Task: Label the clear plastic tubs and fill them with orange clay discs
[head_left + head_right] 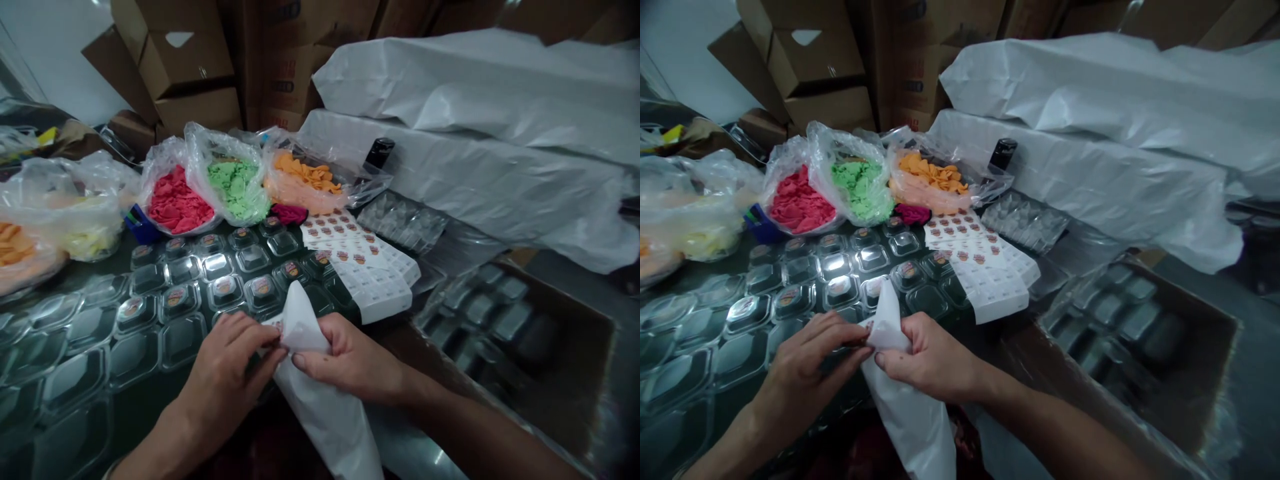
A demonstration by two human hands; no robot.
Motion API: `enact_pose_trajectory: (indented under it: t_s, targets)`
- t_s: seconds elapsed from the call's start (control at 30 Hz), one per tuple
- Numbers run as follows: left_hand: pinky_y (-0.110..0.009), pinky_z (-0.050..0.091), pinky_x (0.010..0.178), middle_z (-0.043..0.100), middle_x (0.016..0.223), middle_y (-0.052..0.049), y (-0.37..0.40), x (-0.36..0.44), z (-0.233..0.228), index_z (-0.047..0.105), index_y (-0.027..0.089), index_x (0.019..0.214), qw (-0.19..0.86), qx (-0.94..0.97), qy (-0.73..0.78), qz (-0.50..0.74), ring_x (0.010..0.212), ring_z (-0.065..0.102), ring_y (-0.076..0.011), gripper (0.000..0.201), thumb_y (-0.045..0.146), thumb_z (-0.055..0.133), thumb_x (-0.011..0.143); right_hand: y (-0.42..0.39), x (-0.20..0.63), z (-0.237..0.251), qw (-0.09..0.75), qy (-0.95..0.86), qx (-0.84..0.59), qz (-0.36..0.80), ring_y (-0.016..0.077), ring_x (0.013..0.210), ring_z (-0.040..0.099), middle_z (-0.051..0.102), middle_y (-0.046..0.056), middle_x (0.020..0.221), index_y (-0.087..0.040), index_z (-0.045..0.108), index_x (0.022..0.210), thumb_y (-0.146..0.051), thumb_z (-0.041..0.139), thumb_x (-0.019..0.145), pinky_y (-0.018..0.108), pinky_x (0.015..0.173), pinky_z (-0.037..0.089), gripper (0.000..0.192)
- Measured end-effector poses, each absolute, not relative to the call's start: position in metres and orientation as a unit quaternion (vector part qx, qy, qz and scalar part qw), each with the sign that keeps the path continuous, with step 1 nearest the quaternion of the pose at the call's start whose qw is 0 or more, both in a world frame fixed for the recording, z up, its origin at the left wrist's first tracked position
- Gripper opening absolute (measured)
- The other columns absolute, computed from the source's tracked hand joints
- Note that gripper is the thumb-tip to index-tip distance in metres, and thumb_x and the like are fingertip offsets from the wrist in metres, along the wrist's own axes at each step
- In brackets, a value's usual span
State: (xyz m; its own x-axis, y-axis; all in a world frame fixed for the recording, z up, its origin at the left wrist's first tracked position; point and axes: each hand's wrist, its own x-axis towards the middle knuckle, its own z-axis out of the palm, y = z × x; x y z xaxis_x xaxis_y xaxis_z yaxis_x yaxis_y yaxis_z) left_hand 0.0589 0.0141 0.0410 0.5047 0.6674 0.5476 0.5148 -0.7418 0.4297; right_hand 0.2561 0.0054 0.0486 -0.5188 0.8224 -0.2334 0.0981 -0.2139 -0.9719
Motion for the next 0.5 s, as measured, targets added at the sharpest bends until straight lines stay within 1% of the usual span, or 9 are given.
enact_pose_trajectory:
  t_s: [0.1, 0.23, 0.3, 0.4, 0.5]
  targets:
    - [-0.031, 0.044, 0.064, 0.064, 0.072, -0.001, 0.004, 0.057, 0.04, 0.061, 0.016, 0.088, 0.028, 0.875, 0.33, 0.354, 0.065, 0.056, -0.016, 0.008, 0.016, 0.053, 0.09, 0.003, 0.248, 0.054, 0.269, -0.584, -0.397, 0.655, 0.007, 0.052, 0.033, 0.039, -0.004, 0.059, -0.014, 0.049, 0.066, -0.031, 0.056, 0.075, 0.018, 0.046, 0.026, 0.02]
    - [-0.032, 0.042, 0.064, 0.065, 0.073, -0.004, -0.009, 0.051, 0.041, 0.06, 0.014, 0.088, -0.026, 0.882, 0.332, 0.333, 0.065, 0.056, -0.0171, 0.016, 0.012, 0.045, 0.093, 0.0, 0.237, 0.057, 0.246, -0.574, -0.395, 0.674, 0.0074, 0.053, 0.036, 0.043, -0.004, 0.061, -0.013, 0.052, 0.07, -0.032, 0.058, 0.074, 0.018, 0.048, 0.029, 0.02]
    - [-0.032, 0.042, 0.064, 0.065, 0.073, -0.003, -0.016, 0.045, 0.042, 0.06, 0.013, 0.089, -0.031, 0.879, 0.347, 0.326, 0.065, 0.056, -0.0169, 0.018, 0.011, 0.043, 0.093, -0.003, 0.232, 0.057, 0.228, -0.567, -0.386, 0.691, 0.0077, 0.054, 0.038, 0.045, -0.003, 0.062, -0.013, 0.053, 0.071, -0.032, 0.059, 0.073, 0.018, 0.049, 0.031, 0.02]
    - [-0.031, 0.044, 0.064, 0.063, 0.07, -0.001, -0.035, 0.026, 0.043, 0.06, 0.015, 0.088, -0.029, 0.85, 0.399, 0.343, 0.064, 0.056, -0.0155, 0.015, 0.011, 0.046, 0.091, -0.008, 0.219, 0.056, 0.193, -0.562, -0.345, 0.726, 0.008, 0.055, 0.04, 0.046, -0.002, 0.062, -0.013, 0.055, 0.072, -0.034, 0.062, 0.073, 0.018, 0.049, 0.032, 0.023]
    - [-0.025, 0.046, 0.061, 0.063, 0.074, 0.003, -0.076, -0.014, 0.039, 0.062, 0.02, 0.089, 0.024, 0.756, 0.517, 0.4, 0.066, 0.058, -0.0129, 0.009, 0.016, 0.053, 0.088, -0.017, 0.185, 0.045, 0.152, -0.544, -0.294, 0.771, 0.0073, 0.053, 0.039, 0.047, -0.003, 0.06, -0.012, 0.057, 0.072, -0.039, 0.066, 0.073, 0.018, 0.047, 0.031, 0.028]
